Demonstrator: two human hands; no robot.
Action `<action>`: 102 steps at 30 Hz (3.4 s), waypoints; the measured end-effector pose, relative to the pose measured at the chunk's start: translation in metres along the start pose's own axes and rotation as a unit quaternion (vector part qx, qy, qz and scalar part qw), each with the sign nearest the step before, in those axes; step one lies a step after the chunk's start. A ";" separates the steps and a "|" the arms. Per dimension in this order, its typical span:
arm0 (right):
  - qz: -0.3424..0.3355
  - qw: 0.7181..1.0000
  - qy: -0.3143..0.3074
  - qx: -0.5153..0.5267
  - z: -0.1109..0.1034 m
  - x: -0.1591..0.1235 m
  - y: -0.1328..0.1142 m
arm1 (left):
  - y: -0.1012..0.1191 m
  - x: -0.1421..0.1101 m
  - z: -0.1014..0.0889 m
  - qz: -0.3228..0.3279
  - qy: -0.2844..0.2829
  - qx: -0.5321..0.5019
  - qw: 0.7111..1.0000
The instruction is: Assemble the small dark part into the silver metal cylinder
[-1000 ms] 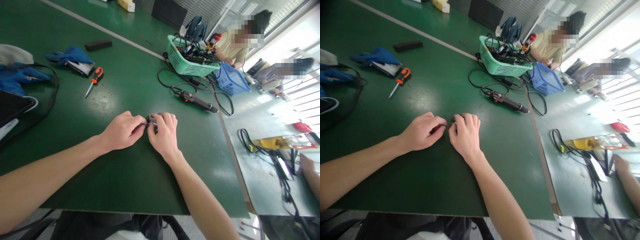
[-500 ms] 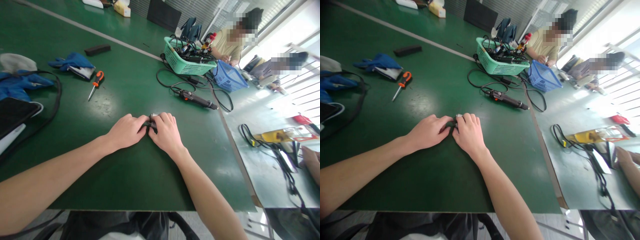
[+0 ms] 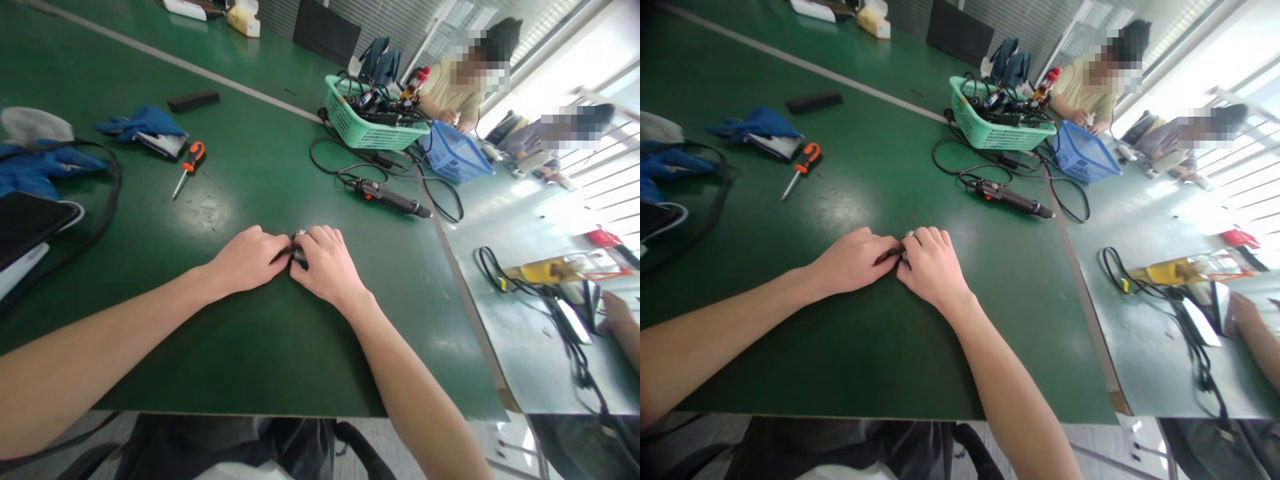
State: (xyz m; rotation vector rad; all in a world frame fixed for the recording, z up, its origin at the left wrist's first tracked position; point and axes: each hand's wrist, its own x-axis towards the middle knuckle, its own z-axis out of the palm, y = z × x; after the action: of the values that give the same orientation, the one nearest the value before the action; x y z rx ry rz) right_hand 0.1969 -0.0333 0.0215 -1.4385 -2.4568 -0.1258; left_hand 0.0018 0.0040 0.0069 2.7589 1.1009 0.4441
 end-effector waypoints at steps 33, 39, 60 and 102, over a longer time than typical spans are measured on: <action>0.035 0.985 -0.034 0.166 -0.007 -0.034 0.004 | -0.001 -0.003 0.003 0.115 -0.023 -0.022 0.993; 0.041 0.985 -0.048 0.159 -0.010 -0.036 0.004 | 0.000 -0.004 0.004 0.132 -0.020 -0.008 0.991; 0.046 0.986 -0.061 0.151 -0.013 -0.034 0.001 | 0.001 -0.003 0.004 0.135 -0.007 -0.010 0.991; 0.059 0.988 -0.076 0.124 -0.017 -0.036 0.004 | 0.003 -0.002 0.005 0.099 -0.006 0.012 0.995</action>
State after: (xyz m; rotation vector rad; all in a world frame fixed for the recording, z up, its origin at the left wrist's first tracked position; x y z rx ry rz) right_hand 0.2203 -0.0650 0.0272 -1.5257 -2.3912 0.3143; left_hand 0.0039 0.0005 0.0020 2.9002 0.8388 0.4403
